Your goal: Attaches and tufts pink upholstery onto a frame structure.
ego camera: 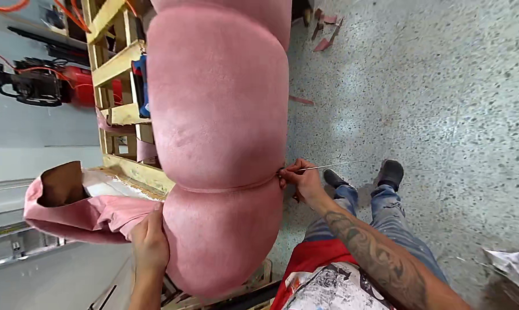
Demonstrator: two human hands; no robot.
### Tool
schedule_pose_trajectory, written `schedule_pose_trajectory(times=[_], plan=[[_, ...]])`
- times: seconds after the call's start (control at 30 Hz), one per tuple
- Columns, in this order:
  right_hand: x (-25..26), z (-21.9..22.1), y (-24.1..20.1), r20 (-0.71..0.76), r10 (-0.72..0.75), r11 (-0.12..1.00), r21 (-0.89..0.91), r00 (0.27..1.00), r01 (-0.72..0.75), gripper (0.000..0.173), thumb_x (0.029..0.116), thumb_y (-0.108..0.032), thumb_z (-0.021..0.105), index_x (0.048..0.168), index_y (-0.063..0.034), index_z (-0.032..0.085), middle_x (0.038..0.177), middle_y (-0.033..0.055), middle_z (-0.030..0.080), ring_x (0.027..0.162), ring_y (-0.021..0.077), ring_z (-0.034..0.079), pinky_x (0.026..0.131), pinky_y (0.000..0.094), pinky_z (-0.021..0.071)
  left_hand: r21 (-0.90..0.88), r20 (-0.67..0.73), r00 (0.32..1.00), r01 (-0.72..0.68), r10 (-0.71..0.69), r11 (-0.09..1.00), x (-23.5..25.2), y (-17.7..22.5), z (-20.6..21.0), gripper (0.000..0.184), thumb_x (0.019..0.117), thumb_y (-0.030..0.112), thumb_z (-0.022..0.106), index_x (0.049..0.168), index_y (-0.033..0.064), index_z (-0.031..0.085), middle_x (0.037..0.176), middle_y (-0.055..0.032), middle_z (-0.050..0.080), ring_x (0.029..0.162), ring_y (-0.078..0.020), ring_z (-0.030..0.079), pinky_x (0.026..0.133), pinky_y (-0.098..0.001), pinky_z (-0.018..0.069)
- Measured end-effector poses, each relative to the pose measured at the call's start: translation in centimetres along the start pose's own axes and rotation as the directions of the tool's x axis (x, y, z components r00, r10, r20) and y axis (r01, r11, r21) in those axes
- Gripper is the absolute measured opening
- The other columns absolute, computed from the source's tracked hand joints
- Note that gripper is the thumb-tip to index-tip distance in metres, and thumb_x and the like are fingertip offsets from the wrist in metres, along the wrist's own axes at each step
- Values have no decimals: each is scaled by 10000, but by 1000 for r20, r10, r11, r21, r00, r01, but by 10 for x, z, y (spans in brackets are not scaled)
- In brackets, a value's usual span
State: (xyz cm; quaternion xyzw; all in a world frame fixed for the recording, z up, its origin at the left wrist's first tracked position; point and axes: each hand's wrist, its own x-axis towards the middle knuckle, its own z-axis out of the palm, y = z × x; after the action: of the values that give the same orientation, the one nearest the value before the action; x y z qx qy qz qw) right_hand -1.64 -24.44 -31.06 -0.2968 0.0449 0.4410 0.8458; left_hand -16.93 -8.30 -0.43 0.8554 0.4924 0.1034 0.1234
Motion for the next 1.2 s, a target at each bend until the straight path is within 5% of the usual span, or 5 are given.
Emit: schedule_pose_trajectory(times=[0.17, 0.53, 0.9, 1.07, 1.2], plan=[[-18, -1, -41, -73, 50, 930, -361, 996, -74, 138, 904, -9, 733, 904, 8, 596, 810, 157, 721, 623, 275, 704, 591, 438, 624, 183, 23, 998, 56, -62, 982, -1, 4, -9, 665, 1066, 549, 310, 643, 110, 576, 565, -29, 527, 556, -190, 562, 539, -474, 464], [-31, 164, -87, 554, -361, 579, -498, 751, 645, 108, 911, -42, 738, 852, -81, 656, 896, 55, 753, 583, 150, 676, 468, 302, 581, 224, 77, 993, 66, -85, 972, -9, -3, -18, 689, 1051, 652, 224, 821, 186, 677, 622, -42, 574, 644, -269, 619, 562, -550, 451], [-27, 82, -76, 223, -212, 910, -309, 951, 276, 173, 826, -9, 821, 839, -65, 658, 755, 139, 707, 545, 197, 656, 505, 339, 584, 140, 97, 995, 10, -24, 990, -4, -12, -24, 620, 1048, 644, 268, 1133, 278, 761, 767, -46, 708, 766, -277, 695, 651, -597, 500], [-12, 40, -35, 130, -142, 984, -90, 981, 154, 185, 858, -40, 798, 870, -107, 626, 799, 113, 701, 601, 176, 661, 561, 323, 584, 156, 82, 949, -314, 304, 936, -11, 0, -13, 511, 1070, 480, 386, 1439, 190, 588, 1465, -10, 585, 1340, -202, 564, 1087, -496, 487], [10, 5, 20, 79, -55, 992, 116, 995, 46, 173, 862, -78, 788, 860, -172, 644, 781, 38, 687, 606, 112, 629, 573, 278, 556, 459, 173, 844, -525, 507, 717, -24, 39, 25, 647, 995, 539, 436, 1425, 69, 548, 1532, -184, 459, 1440, -412, 391, 1140, -626, 339]])
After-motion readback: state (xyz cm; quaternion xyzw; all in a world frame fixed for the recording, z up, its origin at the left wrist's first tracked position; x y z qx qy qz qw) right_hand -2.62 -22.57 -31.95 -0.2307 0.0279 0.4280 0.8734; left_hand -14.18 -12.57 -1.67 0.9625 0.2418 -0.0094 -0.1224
